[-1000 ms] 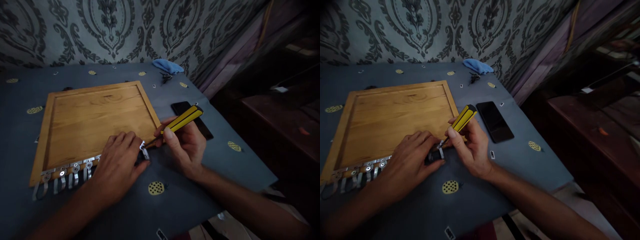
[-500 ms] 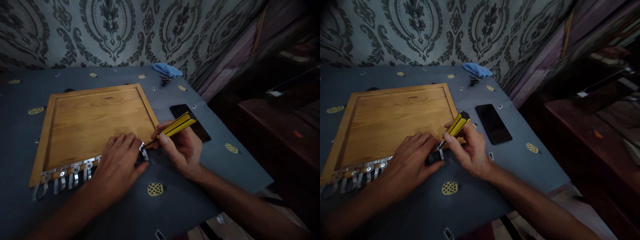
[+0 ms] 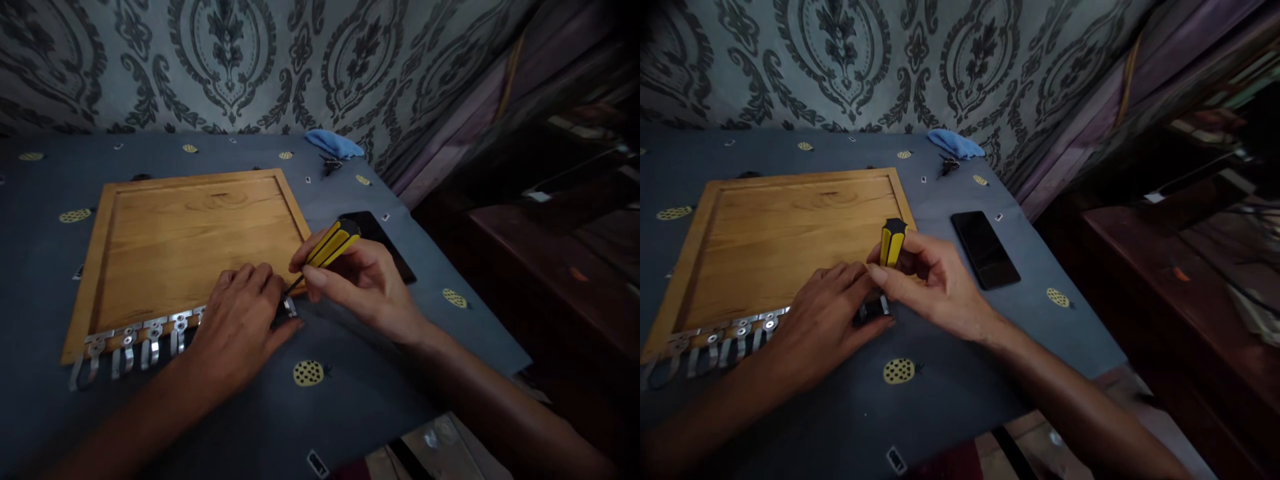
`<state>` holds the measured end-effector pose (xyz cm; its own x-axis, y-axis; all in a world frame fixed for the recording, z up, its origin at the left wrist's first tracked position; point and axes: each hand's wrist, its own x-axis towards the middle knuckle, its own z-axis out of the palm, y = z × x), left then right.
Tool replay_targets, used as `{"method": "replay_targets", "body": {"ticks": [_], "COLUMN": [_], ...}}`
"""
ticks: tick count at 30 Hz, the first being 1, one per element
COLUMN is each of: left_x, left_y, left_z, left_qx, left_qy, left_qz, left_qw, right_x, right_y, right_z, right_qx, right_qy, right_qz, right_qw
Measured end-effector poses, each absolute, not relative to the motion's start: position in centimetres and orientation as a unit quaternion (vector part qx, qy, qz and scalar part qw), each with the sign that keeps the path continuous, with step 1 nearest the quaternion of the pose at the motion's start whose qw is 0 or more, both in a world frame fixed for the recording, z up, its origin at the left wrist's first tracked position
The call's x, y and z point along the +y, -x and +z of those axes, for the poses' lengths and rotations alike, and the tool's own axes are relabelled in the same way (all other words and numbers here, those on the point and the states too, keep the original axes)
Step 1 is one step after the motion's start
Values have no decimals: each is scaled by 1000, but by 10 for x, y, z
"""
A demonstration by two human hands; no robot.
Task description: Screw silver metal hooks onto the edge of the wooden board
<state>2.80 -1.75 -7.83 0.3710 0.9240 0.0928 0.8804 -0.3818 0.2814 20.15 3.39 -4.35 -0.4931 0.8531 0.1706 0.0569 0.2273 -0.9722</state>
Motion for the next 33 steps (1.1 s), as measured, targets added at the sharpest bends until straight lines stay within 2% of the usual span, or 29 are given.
{"method": "replay_targets", "body": {"ticks": [8,13,17,23,33], "left_x": [-18,-17,-17,-16,-17], "left_y": [-28,-29,-29,-28,-29], "left_z": [-78,-78,-78,-78,-78], "left_qx": [550,554,550,545,546], "left_qy": [-822,-818,-820,-824,-821], "left_qz": [116,114,118,121,135], "left_qw": [94,102,106,97,103], "right_x": [38,37,35,30,30], "right_y": [-197,-196,-195,-196,-201], "right_z": [-47,-51,-54,-58,-68], "right_qx": [-733,-715,-682,-664,-662], "right_qy": [350,373,365,374,355], "right_qz": [410,428,453,409,402], "right_qw": [414,407,443,502,523]}}
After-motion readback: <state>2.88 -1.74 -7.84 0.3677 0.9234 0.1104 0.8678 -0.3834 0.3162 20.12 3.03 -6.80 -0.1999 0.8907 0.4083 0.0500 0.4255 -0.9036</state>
